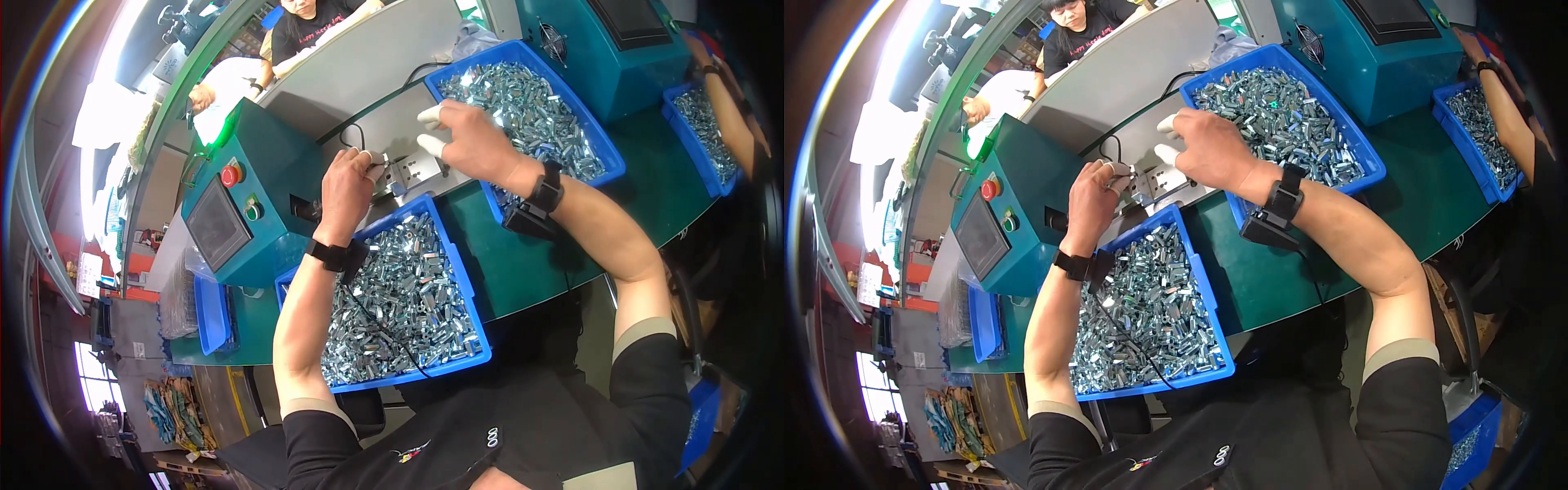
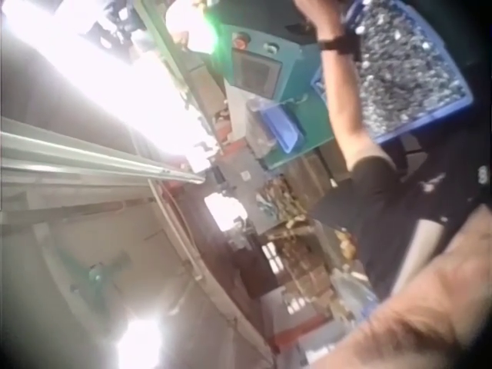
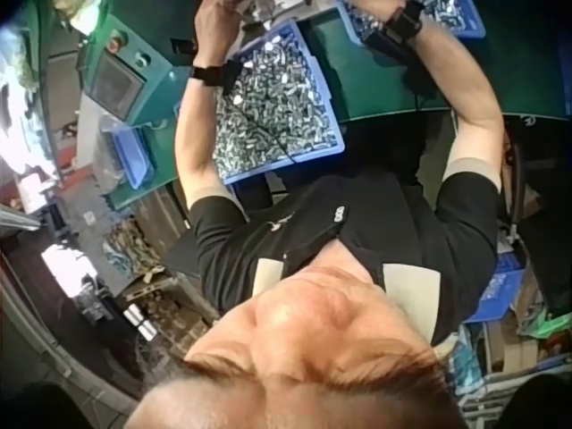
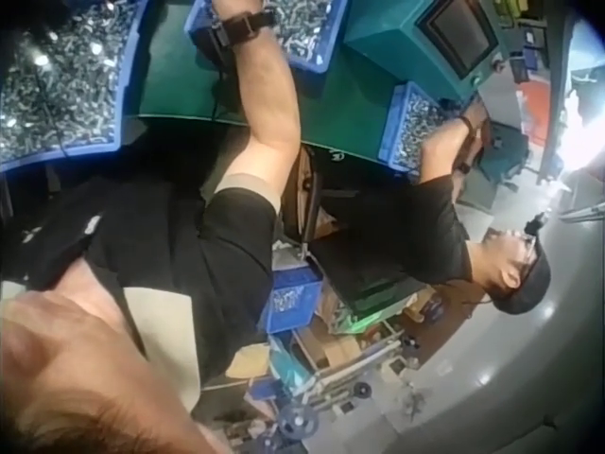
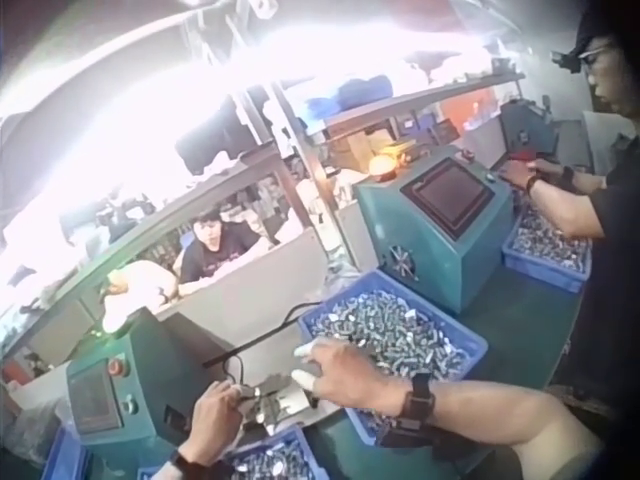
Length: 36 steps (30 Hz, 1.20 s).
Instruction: The person picks up a metal component from a blue bin, inserts it into the machine's clamp, and then places the processed component into a separate blue bin by hand.
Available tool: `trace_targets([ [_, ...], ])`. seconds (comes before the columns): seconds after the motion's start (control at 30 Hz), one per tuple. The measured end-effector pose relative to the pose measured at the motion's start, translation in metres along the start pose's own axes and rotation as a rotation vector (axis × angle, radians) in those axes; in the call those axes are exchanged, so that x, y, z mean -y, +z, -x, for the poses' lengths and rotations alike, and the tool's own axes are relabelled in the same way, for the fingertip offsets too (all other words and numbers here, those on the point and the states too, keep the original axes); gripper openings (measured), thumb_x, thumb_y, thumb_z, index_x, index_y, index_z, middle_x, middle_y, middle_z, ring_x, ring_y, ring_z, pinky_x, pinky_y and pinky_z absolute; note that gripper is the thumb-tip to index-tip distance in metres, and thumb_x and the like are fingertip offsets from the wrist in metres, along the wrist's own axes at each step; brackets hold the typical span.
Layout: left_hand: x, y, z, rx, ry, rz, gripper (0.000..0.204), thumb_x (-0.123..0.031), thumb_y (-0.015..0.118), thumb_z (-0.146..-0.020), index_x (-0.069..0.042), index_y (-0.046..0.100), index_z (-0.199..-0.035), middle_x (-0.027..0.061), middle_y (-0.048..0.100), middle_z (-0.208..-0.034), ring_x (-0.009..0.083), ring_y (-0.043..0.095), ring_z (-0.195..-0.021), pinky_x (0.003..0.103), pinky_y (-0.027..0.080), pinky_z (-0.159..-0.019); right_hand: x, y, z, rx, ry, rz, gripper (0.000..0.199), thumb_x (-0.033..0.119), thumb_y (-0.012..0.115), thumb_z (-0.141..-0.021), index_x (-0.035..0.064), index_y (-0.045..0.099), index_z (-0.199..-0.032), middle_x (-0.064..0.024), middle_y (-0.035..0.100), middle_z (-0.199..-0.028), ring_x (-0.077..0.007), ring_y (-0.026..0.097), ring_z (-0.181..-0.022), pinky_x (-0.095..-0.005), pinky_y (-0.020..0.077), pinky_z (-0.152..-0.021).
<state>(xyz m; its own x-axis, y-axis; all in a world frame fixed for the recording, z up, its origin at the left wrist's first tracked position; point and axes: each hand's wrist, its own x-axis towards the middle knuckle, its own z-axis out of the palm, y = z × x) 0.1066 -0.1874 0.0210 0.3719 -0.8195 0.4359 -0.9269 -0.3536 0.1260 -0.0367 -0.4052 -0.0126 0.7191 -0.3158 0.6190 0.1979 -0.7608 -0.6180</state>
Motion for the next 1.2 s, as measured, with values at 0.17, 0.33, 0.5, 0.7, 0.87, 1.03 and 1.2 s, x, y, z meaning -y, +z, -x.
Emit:
trace_targets([
  [0.17, 0.009, 0.004, 0.003, -0.006, -0.004, -0.012, 0.011, -0.009, 0.078, -0.087, -0.004, 0.074, -0.097, 0.0117, 0.064, -0.089, 0.0340, 0.063, -0.092, 0.046, 0.052, -0.079, 0.007, 0.009, 0.004, 0.026, -0.014, -0.036, 0.032, 0.024, 0.077, -0.094, 0.0015, 0.075, -0.117, -0.0139, 0.074, -0.106, -0.0326, 0.074, -0.095, -0.0416, 0.0585, -0.084],
  [0.33, 0.017, 0.009, 0.007, -0.019, -0.027, 0.034, 0.012, -0.006, 0.077, -0.086, -0.004, 0.075, -0.098, 0.0116, 0.064, -0.090, 0.0343, 0.063, -0.093, 0.045, 0.052, -0.079, 0.005, 0.011, 0.008, 0.050, 0.009, -0.063, 0.031, 0.023, 0.077, -0.094, 0.0016, 0.075, -0.116, -0.0139, 0.074, -0.106, -0.0326, 0.075, -0.094, -0.0413, 0.0585, -0.083],
  [0.5, 0.009, 0.004, 0.003, 0.006, -0.008, -0.019, 0.014, -0.003, 0.075, -0.085, -0.005, 0.076, -0.099, 0.0118, 0.064, -0.090, 0.0338, 0.063, -0.093, 0.045, 0.052, -0.079, 0.001, 0.012, 0.010, 0.070, 0.028, -0.043, 0.030, 0.023, 0.077, -0.094, 0.0017, 0.075, -0.114, -0.0142, 0.074, -0.106, -0.0325, 0.075, -0.093, -0.0411, 0.0588, -0.083],
  [0.7, 0.001, -0.002, 0.006, 0.032, 0.076, -0.089, 0.020, -0.003, 0.074, -0.085, -0.006, 0.078, -0.104, 0.0113, 0.063, -0.091, 0.0336, 0.063, -0.095, 0.046, 0.052, -0.080, 0.000, 0.018, 0.011, 0.114, -0.012, -0.065, 0.033, 0.024, 0.077, -0.093, 0.0017, 0.076, -0.117, -0.0155, 0.074, -0.105, -0.0321, 0.075, -0.091, -0.0411, 0.0585, -0.082],
  [0.87, 0.004, -0.006, 0.018, 0.004, 0.173, -0.150, 0.024, -0.004, 0.073, -0.088, -0.006, 0.078, -0.112, 0.0111, 0.065, -0.094, 0.0347, 0.064, -0.097, 0.046, 0.053, -0.082, 0.009, 0.038, 0.006, 0.332, 0.124, -0.193, 0.037, 0.024, 0.077, -0.093, 0.0011, 0.076, -0.122, -0.0175, 0.074, -0.103, -0.0335, 0.074, -0.091, -0.0399, 0.0577, -0.082],
  [1.03, -0.010, -0.026, 0.053, -0.037, 0.101, -0.098, 0.030, -0.002, 0.073, -0.088, -0.006, 0.077, -0.117, 0.0119, 0.071, -0.105, 0.0353, 0.066, -0.102, 0.045, 0.055, -0.088, 0.008, 0.053, 0.000, 0.505, 0.164, -0.276, 0.040, 0.023, 0.077, -0.093, 0.0000, 0.075, -0.125, -0.0159, 0.077, -0.106, -0.0273, 0.073, -0.097, -0.0377, 0.0558, -0.087],
  [1.2, -0.029, -0.067, 0.113, 0.001, -0.010, 0.000, 0.030, 0.002, 0.075, -0.087, -0.004, 0.076, -0.116, 0.0129, 0.074, -0.118, 0.0361, 0.068, -0.108, 0.044, 0.055, -0.095, 0.000, 0.056, -0.018, 0.671, 0.245, -0.473, 0.039, 0.019, 0.076, -0.094, -0.0006, 0.075, -0.128, -0.0121, 0.078, -0.112, -0.0199, 0.069, -0.102, -0.0354, 0.0531, -0.093],
])
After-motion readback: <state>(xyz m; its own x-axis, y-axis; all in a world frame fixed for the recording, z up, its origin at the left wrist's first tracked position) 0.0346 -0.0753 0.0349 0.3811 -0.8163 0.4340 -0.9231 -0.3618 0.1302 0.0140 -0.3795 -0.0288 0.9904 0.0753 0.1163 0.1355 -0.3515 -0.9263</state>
